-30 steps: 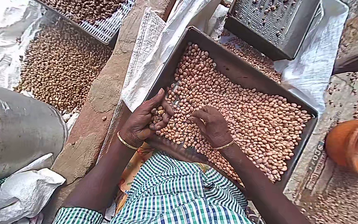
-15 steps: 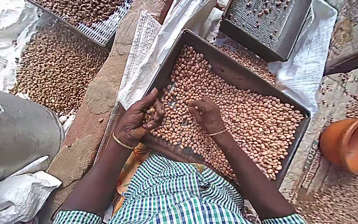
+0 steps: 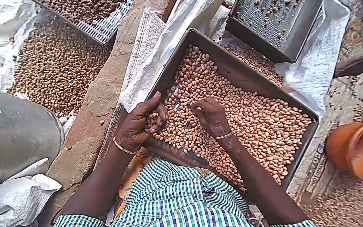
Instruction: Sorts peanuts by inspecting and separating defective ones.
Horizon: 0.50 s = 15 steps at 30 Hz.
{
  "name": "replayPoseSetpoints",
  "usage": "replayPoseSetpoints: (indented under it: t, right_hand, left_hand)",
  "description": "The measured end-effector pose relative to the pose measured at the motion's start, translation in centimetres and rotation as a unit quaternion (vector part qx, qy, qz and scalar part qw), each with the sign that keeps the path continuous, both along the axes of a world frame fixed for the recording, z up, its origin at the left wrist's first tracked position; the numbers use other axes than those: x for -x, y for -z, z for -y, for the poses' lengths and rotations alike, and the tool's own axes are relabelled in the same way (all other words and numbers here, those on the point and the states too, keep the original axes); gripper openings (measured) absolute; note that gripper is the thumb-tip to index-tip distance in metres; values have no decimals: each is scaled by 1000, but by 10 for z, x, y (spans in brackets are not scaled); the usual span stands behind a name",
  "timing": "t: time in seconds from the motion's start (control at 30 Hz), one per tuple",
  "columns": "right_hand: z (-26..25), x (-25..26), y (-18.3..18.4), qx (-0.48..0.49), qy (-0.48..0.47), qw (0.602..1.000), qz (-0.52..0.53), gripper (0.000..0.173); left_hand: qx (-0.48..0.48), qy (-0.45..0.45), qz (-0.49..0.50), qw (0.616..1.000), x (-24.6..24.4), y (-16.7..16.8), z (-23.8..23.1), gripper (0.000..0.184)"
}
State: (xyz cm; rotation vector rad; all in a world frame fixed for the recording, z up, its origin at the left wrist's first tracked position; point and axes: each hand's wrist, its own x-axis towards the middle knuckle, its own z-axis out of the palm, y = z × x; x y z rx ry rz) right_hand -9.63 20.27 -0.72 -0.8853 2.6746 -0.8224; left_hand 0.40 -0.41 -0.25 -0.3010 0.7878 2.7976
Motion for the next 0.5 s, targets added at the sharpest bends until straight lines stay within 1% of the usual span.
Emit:
replayPoseSetpoints:
  t: [0.07,0.13,0.17,0.2,0.23,0.27,0.3,0.33,0.37,0.4,0.43,0.47,0.5]
  right_hand:
    - [7,-5,4,-66,-32,997,-11,17]
    - [13,-9,7,-122,-73,988,-59,15]
    - [14,-9,4,-137,-97,984,-63,15]
    - [13,-5,3,-130,-115,984,-52,14]
    - [7,2,3,-79,-113,990,-27,13]
    - [-2,12,7,11,-80,996,22,12]
    - [-10,21,12,138,-20,984,107,11]
    - [-14,30,17,266,35,941,207,17]
    - [-16,37,17,328,63,905,265,21]
    - [-16,41,17,335,73,898,276,21]
    - [-11,43,13,303,81,916,250,18]
    - [-3,44,6,229,81,951,194,12]
    - [7,45,1,130,65,982,122,14]
  left_hand:
    - [-1,-6,-1,1000,-2,1,1,58]
    - [9,-8,1,1000,-2,0,1,58]
    - [13,-7,1,1000,-2,0,1,58]
    - [17,-6,1,1000,-2,0,0,59]
    - [17,-6,-2,1000,-1,0,-1,60]
    - [15,-7,-8,1000,-1,0,0,60]
    - [10,-13,-13,1000,-1,0,0,60]
    - [7,-19,-16,1000,-2,0,1,59]
    - [7,-23,-14,1000,-3,0,1,59]
    - [9,-20,-12,1000,-4,0,0,59]
    - [14,-16,-10,1000,-2,-1,-1,59]
    - [16,-15,-8,1000,-1,-2,-1,59]
    - [16,-16,-6,1000,0,-2,-1,60]
